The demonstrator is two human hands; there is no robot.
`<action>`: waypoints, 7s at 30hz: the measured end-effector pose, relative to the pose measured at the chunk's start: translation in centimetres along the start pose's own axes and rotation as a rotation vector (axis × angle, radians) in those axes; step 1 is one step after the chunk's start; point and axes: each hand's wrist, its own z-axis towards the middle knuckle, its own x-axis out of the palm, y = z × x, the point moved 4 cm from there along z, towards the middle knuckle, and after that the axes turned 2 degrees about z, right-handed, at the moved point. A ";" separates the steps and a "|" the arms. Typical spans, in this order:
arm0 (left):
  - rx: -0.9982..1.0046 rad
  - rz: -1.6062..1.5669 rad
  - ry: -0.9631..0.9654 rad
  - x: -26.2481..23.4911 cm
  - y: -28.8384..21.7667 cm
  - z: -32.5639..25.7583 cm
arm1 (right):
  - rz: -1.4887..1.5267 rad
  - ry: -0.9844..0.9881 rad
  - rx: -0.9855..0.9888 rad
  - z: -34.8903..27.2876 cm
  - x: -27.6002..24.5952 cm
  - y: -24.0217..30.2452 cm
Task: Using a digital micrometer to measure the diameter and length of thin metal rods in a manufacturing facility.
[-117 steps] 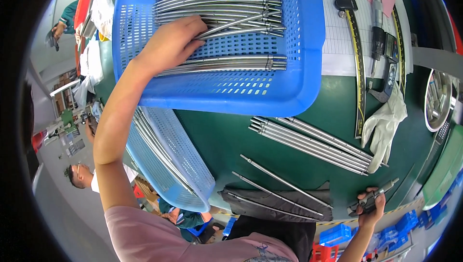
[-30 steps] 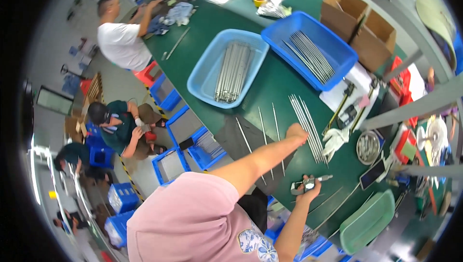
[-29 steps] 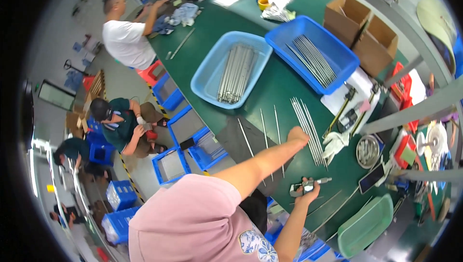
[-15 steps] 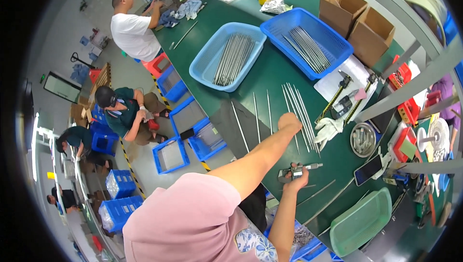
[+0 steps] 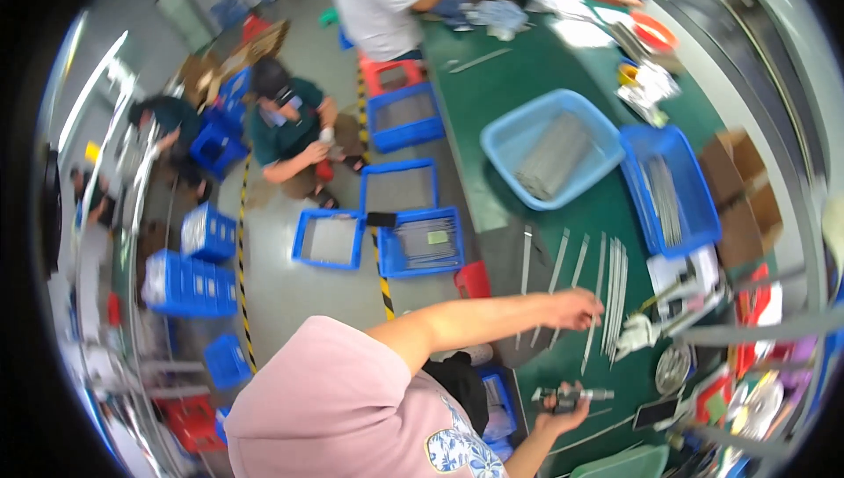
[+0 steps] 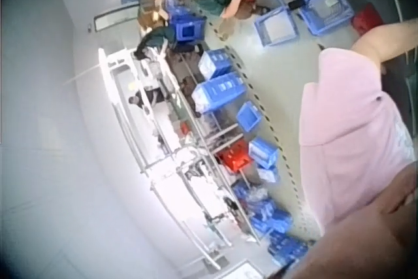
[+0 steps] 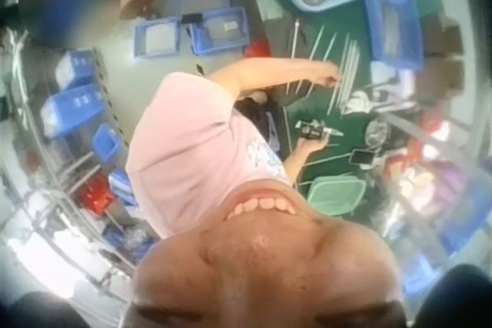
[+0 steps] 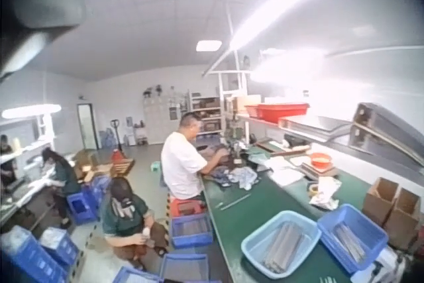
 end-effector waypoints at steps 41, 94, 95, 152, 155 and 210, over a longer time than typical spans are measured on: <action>0.816 0.350 -0.027 10.9 -8.3 -21.9 | 0.555 0.637 0.314 -12.1 18.4 11.4; 0.790 0.411 -0.080 10.3 -8.9 -21.7 | 0.418 0.621 0.268 -10.9 18.4 10.2; 0.790 0.427 -0.067 10.3 -8.9 -21.7 | 0.419 0.620 0.266 -11.0 18.4 10.3; 0.732 0.486 -0.031 10.6 -8.0 -22.6 | 0.282 0.843 0.164 -11.7 17.5 8.9; 0.724 0.481 -0.022 10.5 -7.8 -22.6 | 0.253 0.828 0.149 -11.5 17.3 8.7; 0.458 0.237 -0.109 3.1 -2.7 -28.9 | -0.216 0.769 0.134 -5.9 24.8 -3.4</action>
